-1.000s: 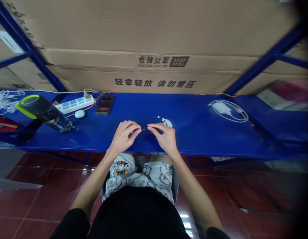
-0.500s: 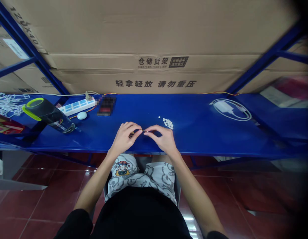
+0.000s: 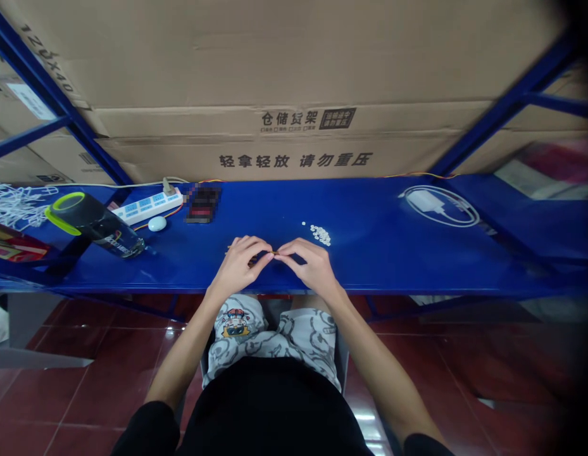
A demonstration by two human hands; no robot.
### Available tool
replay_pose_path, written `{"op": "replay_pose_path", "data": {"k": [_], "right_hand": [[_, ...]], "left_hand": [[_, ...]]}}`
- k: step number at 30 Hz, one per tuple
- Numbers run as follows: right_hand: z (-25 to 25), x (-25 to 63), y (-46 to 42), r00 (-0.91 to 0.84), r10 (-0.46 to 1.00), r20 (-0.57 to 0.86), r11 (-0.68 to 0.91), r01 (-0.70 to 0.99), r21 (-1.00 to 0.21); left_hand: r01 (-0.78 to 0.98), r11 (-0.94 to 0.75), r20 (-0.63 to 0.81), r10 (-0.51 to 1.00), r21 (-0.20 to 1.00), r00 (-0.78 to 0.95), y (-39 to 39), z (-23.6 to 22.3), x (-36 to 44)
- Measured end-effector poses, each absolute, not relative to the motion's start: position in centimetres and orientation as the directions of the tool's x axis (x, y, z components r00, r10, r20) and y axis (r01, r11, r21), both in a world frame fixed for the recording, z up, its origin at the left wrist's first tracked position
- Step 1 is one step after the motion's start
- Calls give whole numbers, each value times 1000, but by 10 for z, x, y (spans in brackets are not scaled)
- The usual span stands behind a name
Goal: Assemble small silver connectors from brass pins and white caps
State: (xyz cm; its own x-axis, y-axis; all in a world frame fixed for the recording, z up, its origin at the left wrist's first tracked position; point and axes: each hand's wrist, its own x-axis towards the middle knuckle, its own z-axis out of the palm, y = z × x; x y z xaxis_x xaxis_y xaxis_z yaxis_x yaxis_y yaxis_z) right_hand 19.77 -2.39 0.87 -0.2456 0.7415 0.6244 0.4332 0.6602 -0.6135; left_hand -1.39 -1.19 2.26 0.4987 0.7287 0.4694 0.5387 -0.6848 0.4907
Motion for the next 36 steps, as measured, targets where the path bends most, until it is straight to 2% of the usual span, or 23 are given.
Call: {"op": "replay_pose_path", "data": {"k": [4, 15, 27, 32, 36], "right_hand": [[10, 197, -25, -257, 719, 646, 684, 424, -593], [16, 198, -26, -184, 815, 550, 568, 437, -697], [14, 198, -23, -218, 820, 530, 563, 473, -678], [11, 198, -22, -241, 789, 565, 604, 476, -640], [9, 197, -21, -281, 793, 540, 602, 496, -626]], "left_hand": [[524, -690, 476, 724, 499, 499, -11, 23, -14], [519, -688, 571, 720, 507, 396, -10, 16, -14], [559, -669, 531, 737, 489, 417, -7, 15, -14], [586, -691, 533, 713, 424, 455, -4, 12, -15], [596, -715, 535, 685, 365, 494, -3, 9, -14]]}}
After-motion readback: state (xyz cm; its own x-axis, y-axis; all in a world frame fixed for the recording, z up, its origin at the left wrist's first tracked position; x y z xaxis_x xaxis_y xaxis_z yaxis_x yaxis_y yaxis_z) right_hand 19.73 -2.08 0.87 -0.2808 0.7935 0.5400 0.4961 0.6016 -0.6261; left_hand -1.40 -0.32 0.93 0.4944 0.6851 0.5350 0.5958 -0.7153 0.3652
